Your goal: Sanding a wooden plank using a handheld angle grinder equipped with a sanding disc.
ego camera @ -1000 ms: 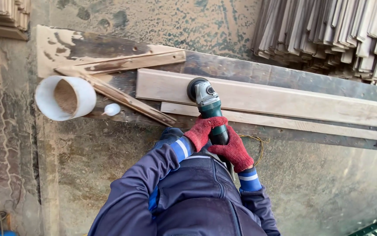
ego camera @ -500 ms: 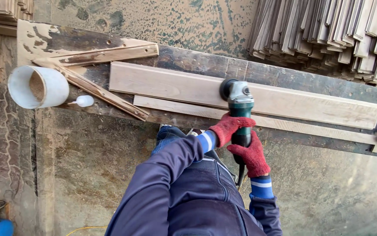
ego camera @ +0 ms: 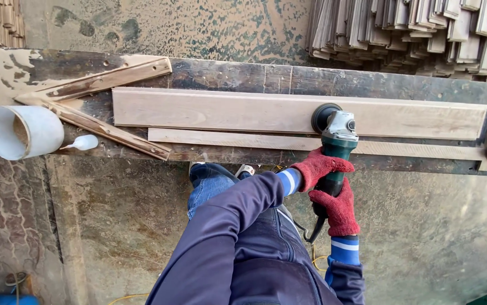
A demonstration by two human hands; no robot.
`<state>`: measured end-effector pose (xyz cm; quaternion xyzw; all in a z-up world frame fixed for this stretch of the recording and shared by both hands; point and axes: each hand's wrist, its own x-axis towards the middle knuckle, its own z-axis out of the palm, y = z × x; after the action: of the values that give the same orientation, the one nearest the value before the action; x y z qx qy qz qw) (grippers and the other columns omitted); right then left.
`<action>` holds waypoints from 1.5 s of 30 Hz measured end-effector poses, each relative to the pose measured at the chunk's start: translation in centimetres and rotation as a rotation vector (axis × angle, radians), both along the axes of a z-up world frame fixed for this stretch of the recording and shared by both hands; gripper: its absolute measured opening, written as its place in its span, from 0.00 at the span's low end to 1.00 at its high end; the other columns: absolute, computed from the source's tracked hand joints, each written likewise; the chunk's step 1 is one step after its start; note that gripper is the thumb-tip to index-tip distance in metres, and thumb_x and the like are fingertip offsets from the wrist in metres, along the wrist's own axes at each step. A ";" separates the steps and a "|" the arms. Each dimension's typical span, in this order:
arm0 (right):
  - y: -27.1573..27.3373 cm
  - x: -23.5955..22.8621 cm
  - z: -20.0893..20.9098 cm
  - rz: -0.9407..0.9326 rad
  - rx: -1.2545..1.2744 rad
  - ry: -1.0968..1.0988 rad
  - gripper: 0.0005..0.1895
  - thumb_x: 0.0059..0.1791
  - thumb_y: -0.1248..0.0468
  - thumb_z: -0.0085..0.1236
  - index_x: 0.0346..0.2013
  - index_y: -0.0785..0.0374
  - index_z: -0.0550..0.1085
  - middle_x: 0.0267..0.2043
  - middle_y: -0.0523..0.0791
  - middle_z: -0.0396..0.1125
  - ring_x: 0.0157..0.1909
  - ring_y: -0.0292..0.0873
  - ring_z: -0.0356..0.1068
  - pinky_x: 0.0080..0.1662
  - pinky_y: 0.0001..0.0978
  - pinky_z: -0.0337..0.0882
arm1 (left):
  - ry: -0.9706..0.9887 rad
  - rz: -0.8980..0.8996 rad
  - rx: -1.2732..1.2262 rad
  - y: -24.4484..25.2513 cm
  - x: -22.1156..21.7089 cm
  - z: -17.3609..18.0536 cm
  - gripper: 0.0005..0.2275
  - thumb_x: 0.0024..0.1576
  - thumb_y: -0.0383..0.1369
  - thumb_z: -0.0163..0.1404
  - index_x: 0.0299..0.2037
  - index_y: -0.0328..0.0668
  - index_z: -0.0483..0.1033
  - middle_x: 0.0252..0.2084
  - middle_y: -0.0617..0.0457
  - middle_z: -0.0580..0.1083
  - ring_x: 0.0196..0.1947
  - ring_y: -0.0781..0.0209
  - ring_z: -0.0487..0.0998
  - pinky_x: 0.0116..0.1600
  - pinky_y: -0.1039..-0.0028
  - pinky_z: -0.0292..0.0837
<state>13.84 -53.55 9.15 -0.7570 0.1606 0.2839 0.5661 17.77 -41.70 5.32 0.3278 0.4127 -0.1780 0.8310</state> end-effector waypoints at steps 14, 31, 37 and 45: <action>8.6 -6.8 1.2 -0.018 0.009 0.024 0.29 0.26 0.72 0.77 0.35 0.66 0.69 0.24 0.56 0.68 0.23 0.53 0.72 0.24 0.46 0.76 | 0.010 -0.065 -0.026 8.8 -6.4 1.1 0.35 0.24 0.33 0.73 0.49 0.38 0.79 0.37 0.43 0.78 0.43 0.46 0.81 0.54 0.57 0.74; 23.0 -16.2 1.0 0.111 -0.045 0.006 0.32 0.23 0.69 0.80 0.36 0.65 0.71 0.24 0.55 0.68 0.23 0.52 0.72 0.25 0.45 0.74 | -0.016 0.052 -0.056 23.2 -18.6 -0.9 0.31 0.29 0.31 0.73 0.47 0.39 0.79 0.33 0.47 0.78 0.38 0.50 0.82 0.49 0.59 0.77; 26.5 -17.9 -1.4 0.352 -0.160 0.049 0.42 0.19 0.62 0.86 0.46 0.56 0.76 0.34 0.49 0.70 0.38 0.45 0.67 0.41 0.40 0.69 | -0.023 0.228 -0.066 29.2 -23.3 -1.4 0.28 0.33 0.28 0.73 0.47 0.37 0.79 0.35 0.44 0.79 0.38 0.49 0.83 0.50 0.60 0.77; 33.0 -17.0 -0.1 0.777 -0.315 0.151 0.55 0.21 0.51 0.84 0.61 0.43 0.70 0.51 0.53 0.72 0.57 0.57 0.71 0.57 0.50 0.69 | 0.029 0.386 -0.057 35.0 -26.5 0.1 0.27 0.37 0.27 0.73 0.50 0.42 0.79 0.40 0.45 0.81 0.43 0.50 0.83 0.54 0.55 0.77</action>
<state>-3.20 -20.54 9.06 -0.8157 -0.0544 0.5027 0.2809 -8.72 -6.72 5.43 0.2165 0.4746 -0.0317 0.8526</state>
